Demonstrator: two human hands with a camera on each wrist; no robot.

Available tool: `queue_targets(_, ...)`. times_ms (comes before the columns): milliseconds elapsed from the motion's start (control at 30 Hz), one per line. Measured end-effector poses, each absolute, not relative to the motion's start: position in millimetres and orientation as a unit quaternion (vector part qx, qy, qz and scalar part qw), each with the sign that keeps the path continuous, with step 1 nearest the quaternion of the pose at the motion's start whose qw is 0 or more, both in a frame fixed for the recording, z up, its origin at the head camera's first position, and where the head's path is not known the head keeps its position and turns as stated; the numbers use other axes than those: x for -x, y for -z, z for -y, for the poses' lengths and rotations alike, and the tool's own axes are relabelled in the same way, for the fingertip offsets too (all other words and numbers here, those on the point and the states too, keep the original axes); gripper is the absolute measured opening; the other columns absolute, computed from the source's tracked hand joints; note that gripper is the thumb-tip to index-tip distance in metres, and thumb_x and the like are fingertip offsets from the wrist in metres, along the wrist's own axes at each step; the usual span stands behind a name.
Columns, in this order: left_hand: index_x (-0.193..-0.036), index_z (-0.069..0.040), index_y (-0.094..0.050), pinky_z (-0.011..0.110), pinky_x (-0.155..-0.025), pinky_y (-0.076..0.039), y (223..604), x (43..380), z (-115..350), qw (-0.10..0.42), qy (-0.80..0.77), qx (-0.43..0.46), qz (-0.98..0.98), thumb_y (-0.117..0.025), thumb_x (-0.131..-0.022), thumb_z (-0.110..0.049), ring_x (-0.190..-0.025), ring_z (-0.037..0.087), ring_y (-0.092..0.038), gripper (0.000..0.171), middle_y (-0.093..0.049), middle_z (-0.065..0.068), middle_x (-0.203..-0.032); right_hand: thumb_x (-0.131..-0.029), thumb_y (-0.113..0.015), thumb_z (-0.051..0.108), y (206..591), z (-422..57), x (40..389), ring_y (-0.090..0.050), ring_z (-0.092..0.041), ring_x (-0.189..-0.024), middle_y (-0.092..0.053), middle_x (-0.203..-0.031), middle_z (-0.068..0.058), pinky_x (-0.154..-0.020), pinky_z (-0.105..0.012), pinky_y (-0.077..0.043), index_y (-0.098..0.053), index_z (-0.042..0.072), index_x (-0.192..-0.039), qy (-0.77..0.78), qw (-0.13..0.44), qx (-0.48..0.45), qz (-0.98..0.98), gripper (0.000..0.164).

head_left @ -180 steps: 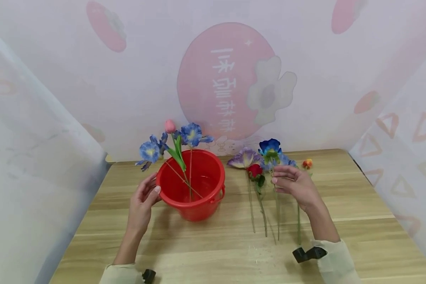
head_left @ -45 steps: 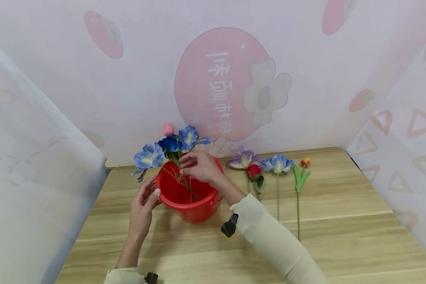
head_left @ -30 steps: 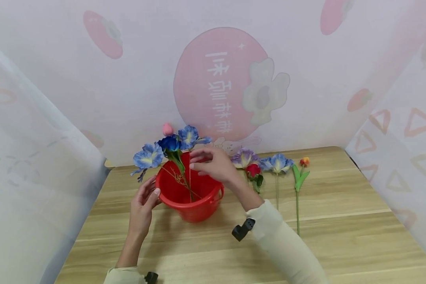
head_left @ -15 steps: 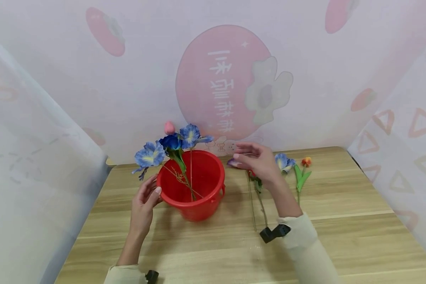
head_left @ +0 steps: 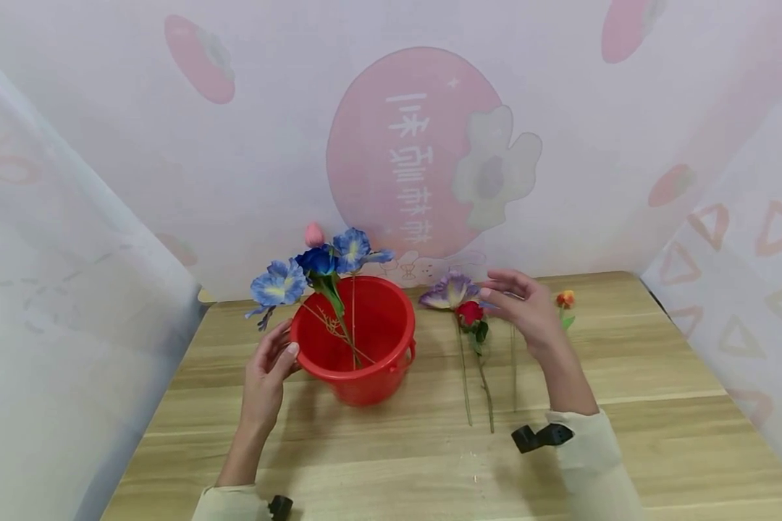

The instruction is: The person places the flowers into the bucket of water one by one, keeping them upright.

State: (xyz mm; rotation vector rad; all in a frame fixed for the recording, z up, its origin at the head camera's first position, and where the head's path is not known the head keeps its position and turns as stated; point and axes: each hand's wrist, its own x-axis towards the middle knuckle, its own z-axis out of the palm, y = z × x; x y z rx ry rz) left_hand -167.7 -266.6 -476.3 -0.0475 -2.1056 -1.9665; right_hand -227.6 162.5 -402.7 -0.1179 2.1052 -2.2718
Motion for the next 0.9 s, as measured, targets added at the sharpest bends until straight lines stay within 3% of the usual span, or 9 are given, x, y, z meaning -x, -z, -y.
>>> queue_targets(233,-0.158,-0.006,-0.050,0.021,-0.088,-0.065,476.4,167.1,265.6,0.131,0.673,0.017,0.728,-0.058,-0.111,-0.017,-0.119,0.011,-0.071,0.049,-0.065,0.004,-0.141,-0.101,-0.076,0.013,415.6,-185.5,225.2,-0.075,-0.011,-0.107,-0.070,-0.119,0.006,-0.099,-0.035,-0.064,-0.058,0.001,-0.146,0.730,0.026,0.021,-0.683,0.050)
queue_targets(733,-0.158,-0.008,-0.051,0.022,-0.087,-0.065,476.9,166.9,266.7,0.138,0.673,0.018,0.726,-0.059,-0.111,-0.016,-0.117,0.010,-0.071,0.048,-0.066,0.002,-0.140,-0.102,-0.074,0.013,446.9,-217.8,227.3,-0.075,-0.006,-0.101,-0.068,-0.114,0.007,-0.091,-0.027,-0.065,-0.052,-0.007,-0.149,0.709,0.043,-0.019,-0.703,0.055)
queue_targets(900,-0.158,-0.007,-0.051,0.022,-0.086,-0.065,477.1,166.8,265.7,0.138,0.676,0.019,0.724,-0.059,-0.111,-0.016,-0.116,0.011,-0.071,0.048,-0.066,0.004,-0.140,-0.104,-0.073,0.018,459.2,-223.0,227.1,-0.075,-0.002,-0.100,-0.068,-0.120,0.005,-0.096,-0.030,-0.065,-0.047,-0.007,-0.154,0.692,0.064,-0.041,-0.718,0.062)
